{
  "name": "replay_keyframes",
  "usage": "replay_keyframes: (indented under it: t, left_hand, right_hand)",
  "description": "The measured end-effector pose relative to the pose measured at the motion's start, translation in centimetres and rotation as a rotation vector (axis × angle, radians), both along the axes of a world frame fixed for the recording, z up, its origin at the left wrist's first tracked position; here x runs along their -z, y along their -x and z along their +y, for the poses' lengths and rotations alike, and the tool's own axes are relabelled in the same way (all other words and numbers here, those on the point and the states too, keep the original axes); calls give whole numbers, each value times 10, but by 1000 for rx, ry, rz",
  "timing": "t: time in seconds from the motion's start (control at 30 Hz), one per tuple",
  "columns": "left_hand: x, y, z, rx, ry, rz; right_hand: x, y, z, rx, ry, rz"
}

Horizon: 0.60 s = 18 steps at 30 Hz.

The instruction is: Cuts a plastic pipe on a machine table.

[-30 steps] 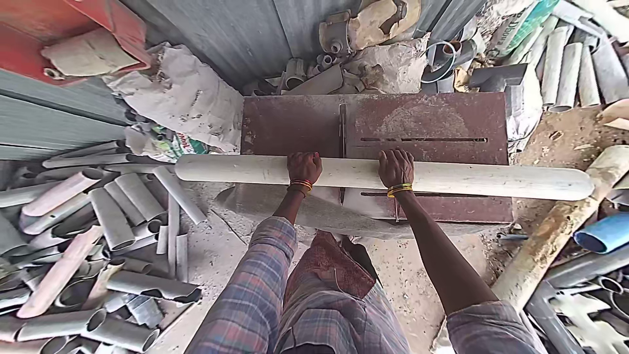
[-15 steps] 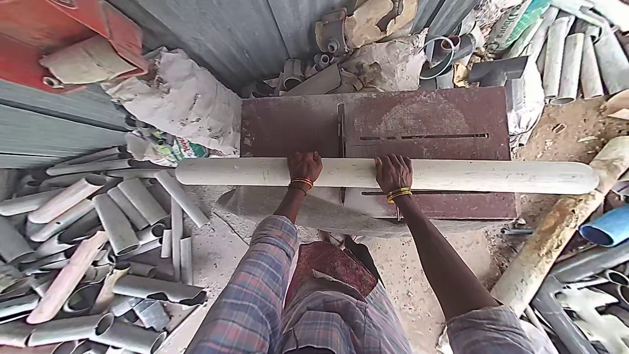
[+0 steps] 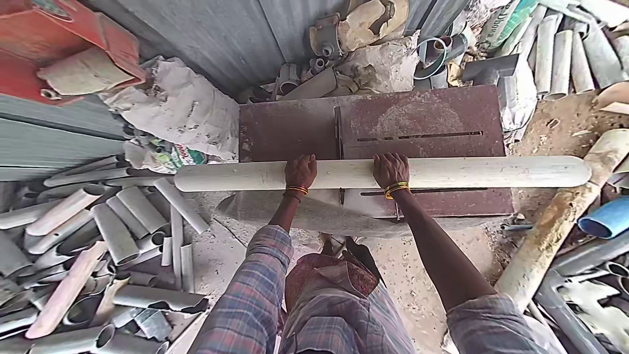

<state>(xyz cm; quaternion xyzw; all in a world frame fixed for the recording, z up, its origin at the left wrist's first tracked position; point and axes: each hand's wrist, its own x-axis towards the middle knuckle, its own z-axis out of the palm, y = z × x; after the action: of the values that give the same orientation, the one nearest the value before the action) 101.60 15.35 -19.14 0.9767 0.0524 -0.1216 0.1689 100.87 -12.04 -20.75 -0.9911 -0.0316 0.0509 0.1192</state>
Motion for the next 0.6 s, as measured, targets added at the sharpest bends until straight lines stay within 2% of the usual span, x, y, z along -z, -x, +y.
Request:
replay_keyframes:
  t: [0.07,0.17,0.27,0.37,0.6]
  left_hand:
    - [8,6,1,5,-18,-97]
    - [10,9,0,15,-32,-119]
    - [12,10,8,141,26,-141]
    - [16,13,14,225,-23,-138]
    - [15,10,3,146,-98,-56]
  right_hand:
    - [2,0,-1,1,-1,-6]
    - [6,-1,-3,-3,0,-39]
    - [1,-4,-1,3,4,11]
    - [0,-6,-1,13,15,53]
    - [-5,-12,0,21,16,137]
